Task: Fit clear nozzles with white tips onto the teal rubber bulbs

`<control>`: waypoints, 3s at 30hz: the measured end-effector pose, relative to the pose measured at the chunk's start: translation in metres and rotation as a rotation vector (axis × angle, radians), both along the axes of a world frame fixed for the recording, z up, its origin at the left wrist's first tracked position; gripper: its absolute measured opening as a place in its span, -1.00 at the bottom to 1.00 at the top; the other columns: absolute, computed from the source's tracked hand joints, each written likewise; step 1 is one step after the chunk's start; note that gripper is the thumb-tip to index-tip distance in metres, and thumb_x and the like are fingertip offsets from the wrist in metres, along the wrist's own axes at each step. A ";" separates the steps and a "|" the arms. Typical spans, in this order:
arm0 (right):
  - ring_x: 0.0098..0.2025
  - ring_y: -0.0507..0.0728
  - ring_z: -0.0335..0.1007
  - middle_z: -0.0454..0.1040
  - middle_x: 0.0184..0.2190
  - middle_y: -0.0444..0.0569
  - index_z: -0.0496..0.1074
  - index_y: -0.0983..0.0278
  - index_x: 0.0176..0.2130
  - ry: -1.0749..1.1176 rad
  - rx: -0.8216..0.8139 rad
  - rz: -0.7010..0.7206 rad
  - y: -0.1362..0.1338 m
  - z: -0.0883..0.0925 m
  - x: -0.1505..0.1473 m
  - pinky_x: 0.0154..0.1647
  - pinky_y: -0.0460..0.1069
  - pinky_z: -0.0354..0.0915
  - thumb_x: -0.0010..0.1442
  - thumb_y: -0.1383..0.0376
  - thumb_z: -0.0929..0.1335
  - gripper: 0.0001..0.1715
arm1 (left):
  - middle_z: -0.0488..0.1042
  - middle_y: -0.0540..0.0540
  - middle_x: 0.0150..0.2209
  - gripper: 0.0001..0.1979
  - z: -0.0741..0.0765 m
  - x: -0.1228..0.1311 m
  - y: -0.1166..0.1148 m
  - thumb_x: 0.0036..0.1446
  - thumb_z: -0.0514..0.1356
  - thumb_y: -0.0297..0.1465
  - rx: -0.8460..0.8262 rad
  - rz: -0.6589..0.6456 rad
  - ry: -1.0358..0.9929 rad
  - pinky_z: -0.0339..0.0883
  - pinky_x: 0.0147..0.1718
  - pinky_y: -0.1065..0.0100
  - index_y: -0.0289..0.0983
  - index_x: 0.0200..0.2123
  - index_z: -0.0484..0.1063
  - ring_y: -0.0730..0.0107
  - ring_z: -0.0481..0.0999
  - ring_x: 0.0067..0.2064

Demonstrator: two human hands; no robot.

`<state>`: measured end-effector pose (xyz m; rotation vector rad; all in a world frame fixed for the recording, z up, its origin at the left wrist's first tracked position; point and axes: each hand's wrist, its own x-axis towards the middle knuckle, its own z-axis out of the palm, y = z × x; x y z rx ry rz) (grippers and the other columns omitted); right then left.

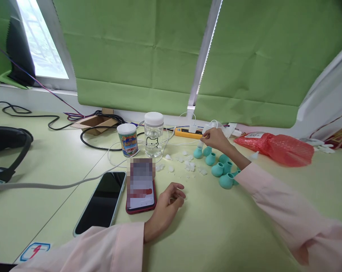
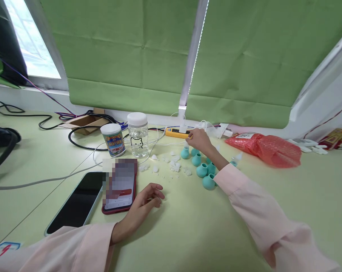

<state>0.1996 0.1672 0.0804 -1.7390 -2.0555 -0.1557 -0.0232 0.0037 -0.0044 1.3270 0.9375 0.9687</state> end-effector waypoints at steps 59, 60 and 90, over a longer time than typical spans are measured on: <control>-0.39 0.06 0.28 0.35 -0.46 -0.02 0.42 0.30 -0.39 0.249 0.082 0.550 -0.117 -0.079 -0.046 -0.38 -0.04 0.24 0.11 0.35 0.24 -0.83 | 0.42 -0.01 -0.58 -0.80 0.003 0.006 0.001 -0.14 0.24 -0.40 -0.150 0.084 -0.176 0.30 -0.46 0.38 -0.33 -0.43 0.28 0.43 0.42 -0.50; -0.41 0.04 0.29 0.35 -0.47 -0.04 0.41 0.29 -0.39 0.335 0.100 0.580 -0.123 -0.078 -0.048 -0.41 -0.06 0.25 0.10 0.35 0.26 -0.86 | 0.42 -0.01 -0.59 -0.77 0.004 0.006 0.001 -0.15 0.25 -0.39 -0.170 0.085 -0.189 0.31 -0.45 0.37 -0.33 -0.41 0.29 0.42 0.43 -0.50; -0.26 0.16 0.34 0.44 -0.24 0.08 0.28 0.25 -0.04 0.294 0.366 0.808 -0.152 -0.092 -0.053 -0.33 0.11 0.34 -0.01 0.52 0.30 -0.50 | 0.49 -0.06 -0.61 -0.76 0.008 0.005 0.000 -0.21 0.32 -0.36 -0.165 0.087 -0.196 0.38 -0.39 0.34 -0.39 -0.46 0.43 0.35 0.50 -0.48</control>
